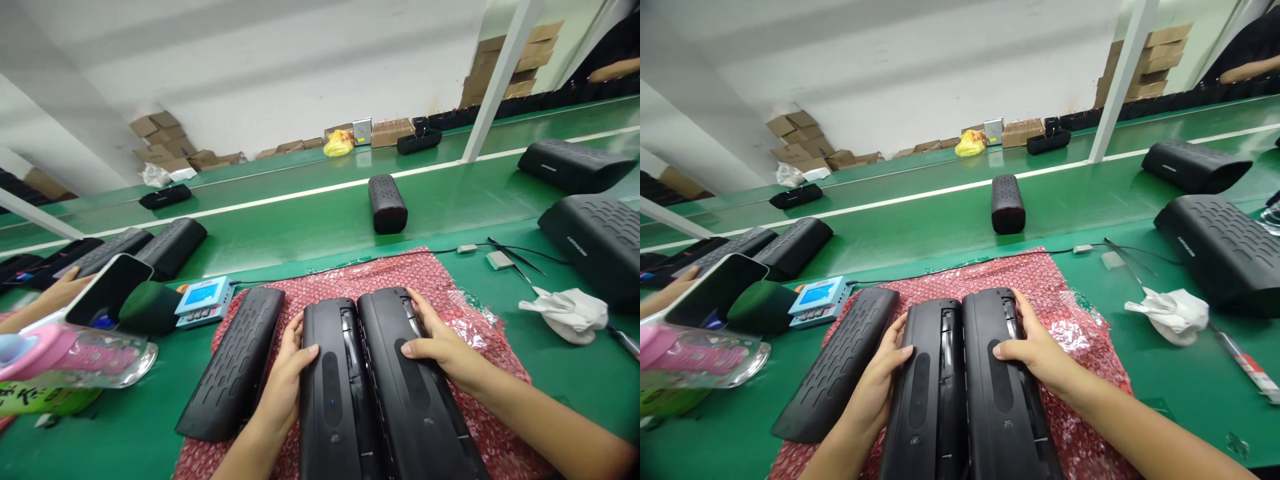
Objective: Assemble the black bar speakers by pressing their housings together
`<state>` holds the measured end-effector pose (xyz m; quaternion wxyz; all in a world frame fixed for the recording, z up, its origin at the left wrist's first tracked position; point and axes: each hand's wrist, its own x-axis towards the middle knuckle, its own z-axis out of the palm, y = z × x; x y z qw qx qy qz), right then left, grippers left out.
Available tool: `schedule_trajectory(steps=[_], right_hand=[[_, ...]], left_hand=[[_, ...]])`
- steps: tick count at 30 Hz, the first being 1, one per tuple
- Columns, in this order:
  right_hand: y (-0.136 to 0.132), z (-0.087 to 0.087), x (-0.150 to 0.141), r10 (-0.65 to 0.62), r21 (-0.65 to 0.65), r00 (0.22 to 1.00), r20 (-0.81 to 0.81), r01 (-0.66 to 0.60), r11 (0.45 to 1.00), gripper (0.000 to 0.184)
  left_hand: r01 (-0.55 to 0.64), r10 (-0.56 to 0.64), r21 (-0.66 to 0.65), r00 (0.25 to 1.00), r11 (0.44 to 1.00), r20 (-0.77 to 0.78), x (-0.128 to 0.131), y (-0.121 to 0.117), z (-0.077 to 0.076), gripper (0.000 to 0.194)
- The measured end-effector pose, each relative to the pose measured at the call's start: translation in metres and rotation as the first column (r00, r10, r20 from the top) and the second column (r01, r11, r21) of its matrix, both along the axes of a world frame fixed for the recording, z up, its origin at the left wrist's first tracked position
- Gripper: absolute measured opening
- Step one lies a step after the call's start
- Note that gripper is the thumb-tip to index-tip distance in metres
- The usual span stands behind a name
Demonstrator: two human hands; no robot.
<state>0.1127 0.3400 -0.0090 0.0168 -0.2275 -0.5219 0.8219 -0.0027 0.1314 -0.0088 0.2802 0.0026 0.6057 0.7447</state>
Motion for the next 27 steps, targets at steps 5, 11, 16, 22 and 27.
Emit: schedule_trajectory(steps=[5,11,16,22,27], right_hand=[[0.0002,0.0005,-0.0002,-0.003,0.024,1.000,0.003,0.003,1.000,0.105],[0.0001,-0.0015,0.0009,-0.002,0.041,1.000,-0.016,0.002,0.999,0.104],[0.0000,-0.0024,0.0001,-0.001,0.047,1.000,-0.008,0.001,0.999,0.103],[0.0005,0.0016,-0.0007,-0.004,0.070,1.000,0.017,0.003,0.998,0.104],[0.0009,0.0021,-0.0010,0.008,0.071,1.000,0.009,-0.009,0.997,0.105]], left_hand=[[0.011,-0.011,-0.006,1.000,1.000,-0.020,0.0000,-0.0010,-0.0002,0.067],[0.022,-0.022,-0.003,0.999,1.000,-0.034,-0.0004,-0.0014,-0.0021,0.067],[0.017,-0.018,-0.009,0.998,1.000,-0.056,0.0006,-0.0007,-0.0024,0.067],[0.033,-0.032,0.007,0.997,0.999,-0.064,-0.0001,-0.0009,-0.0036,0.067],[0.044,-0.046,-0.018,0.996,0.999,-0.077,0.0005,-0.0021,-0.0043,0.066]])
